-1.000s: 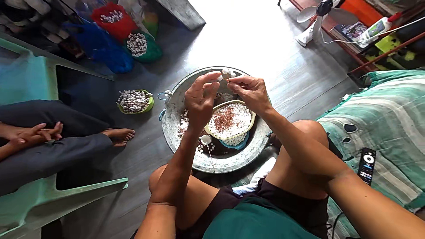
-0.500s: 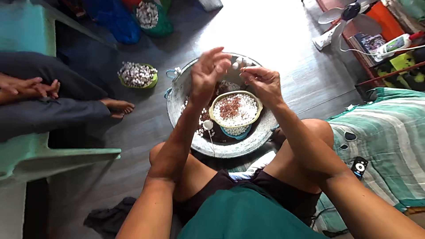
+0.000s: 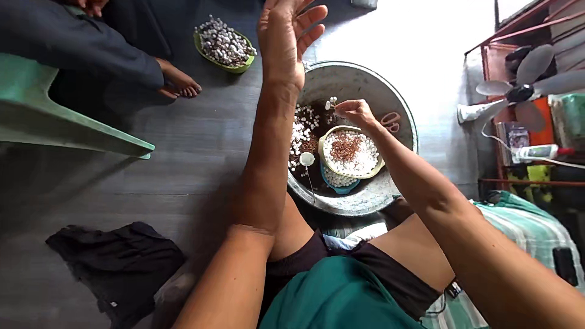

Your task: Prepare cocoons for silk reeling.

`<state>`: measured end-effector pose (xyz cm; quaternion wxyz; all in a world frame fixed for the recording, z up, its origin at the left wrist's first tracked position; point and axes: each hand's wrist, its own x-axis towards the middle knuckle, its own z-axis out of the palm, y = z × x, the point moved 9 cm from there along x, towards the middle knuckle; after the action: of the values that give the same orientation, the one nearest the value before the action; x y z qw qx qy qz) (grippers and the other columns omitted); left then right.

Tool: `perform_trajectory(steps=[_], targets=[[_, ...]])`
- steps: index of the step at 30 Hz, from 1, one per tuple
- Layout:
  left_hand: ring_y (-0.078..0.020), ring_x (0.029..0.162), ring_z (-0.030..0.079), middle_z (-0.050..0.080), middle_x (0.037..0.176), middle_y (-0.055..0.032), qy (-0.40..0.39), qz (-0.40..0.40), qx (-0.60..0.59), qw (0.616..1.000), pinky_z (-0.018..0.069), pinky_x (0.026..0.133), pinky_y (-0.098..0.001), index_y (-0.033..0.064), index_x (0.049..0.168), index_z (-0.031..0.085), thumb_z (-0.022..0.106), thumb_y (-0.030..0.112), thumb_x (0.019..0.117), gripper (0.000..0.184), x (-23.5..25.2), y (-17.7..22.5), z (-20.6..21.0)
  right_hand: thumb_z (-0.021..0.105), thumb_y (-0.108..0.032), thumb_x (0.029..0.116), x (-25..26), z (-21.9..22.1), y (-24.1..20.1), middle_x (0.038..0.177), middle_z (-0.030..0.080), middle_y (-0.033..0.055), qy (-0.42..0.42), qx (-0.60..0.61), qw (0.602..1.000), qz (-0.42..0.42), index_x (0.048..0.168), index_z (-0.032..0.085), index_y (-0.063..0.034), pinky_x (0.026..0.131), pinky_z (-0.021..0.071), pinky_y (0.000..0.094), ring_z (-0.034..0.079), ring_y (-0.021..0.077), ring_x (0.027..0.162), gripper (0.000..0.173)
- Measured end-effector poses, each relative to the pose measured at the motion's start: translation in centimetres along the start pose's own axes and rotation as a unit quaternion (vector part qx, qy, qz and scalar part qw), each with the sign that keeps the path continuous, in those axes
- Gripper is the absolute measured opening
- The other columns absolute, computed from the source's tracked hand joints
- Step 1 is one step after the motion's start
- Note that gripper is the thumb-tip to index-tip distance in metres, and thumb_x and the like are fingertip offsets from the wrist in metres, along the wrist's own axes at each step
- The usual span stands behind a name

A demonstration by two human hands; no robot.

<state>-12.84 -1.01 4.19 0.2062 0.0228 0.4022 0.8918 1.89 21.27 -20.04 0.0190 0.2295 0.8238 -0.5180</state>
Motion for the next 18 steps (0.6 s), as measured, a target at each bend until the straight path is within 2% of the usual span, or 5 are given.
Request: perform_trajectory(steps=[2, 4, 9, 16, 18], targets=[[-0.0258, 0.089, 0.074, 0.07, 0.105, -0.0209, -0.001, -0.008, -0.003, 1.0, 0.0625, 0.077, -0.037, -0.0043, 0.116, 0.055, 0.045, 0.007, 0.1072, 0.018, 0.2, 0.5, -0.3, 0.071, -0.022, 0.0974, 2.8, 0.8, 2.2, 0.109, 0.076, 0.0094, -0.02, -0.068, 0.996, 0.051, 0.113, 0.077, -0.0105, 0.094, 0.0563, 0.0491, 0.072, 0.0215, 0.101, 0.021], [-0.0261, 0.09, 0.074, 0.071, 0.11, -0.022, 0.001, -0.02, -0.01, 1.0, 0.0625, 0.077, -0.0361, -0.0049, 0.118, 0.056, 0.046, 0.006, 0.1069, 0.018, 0.4, 0.7, -0.6, 0.07, -0.025, 0.0976, 5.1, 1.5, 3.9, 0.111, 0.075, 0.0107, -0.031, -0.08, 0.993, 0.084, 0.115, 0.077, -0.0107, 0.095, 0.0563, 0.0496, 0.072, 0.0234, 0.102, 0.023], [-0.0257, 0.089, 0.074, 0.07, 0.111, -0.0231, 0.021, -0.019, -0.024, 0.999, 0.0626, 0.076, -0.036, -0.005, 0.116, 0.053, 0.043, 0.005, 0.1074, 0.017, 1.1, 0.9, -1.7, 0.067, -0.016, 0.1, 9.3, 5.3, 6.2, 0.108, 0.072, 0.013, -0.052, 0.036, 0.991, 0.114, 0.12, 0.071, -0.0021, 0.083, 0.0557, 0.0376, 0.067, 0.0175, 0.091, 0.025], [-0.0252, 0.083, 0.074, 0.069, 0.098, -0.0212, 0.036, -0.001, -0.03, 0.999, 0.0632, 0.074, -0.0368, -0.0038, 0.103, 0.054, 0.04, 0.003, 0.1072, 0.016, 1.8, 0.8, -2.7, 0.067, -0.016, 0.0997, 12.4, 11.1, 6.3, 0.097, 0.071, 0.0057, -0.087, 0.097, 0.984, 0.122, 0.118, 0.072, -0.0052, 0.071, 0.0538, 0.0303, 0.062, 0.0095, 0.077, 0.022], [-0.0254, 0.08, 0.074, 0.068, 0.093, -0.0204, 0.034, 0.004, -0.028, 0.999, 0.0634, 0.073, -0.0371, -0.0029, 0.101, 0.053, 0.039, 0.002, 0.1072, 0.016, 1.9, 0.9, -2.8, 0.067, -0.016, 0.0998, 12.6, 11.9, 5.9, 0.097, 0.072, 0.0044, -0.102, 0.103, 0.984, 0.107, 0.117, 0.073, -0.0046, 0.074, 0.054, 0.0282, 0.062, 0.0068, 0.078, 0.021]])
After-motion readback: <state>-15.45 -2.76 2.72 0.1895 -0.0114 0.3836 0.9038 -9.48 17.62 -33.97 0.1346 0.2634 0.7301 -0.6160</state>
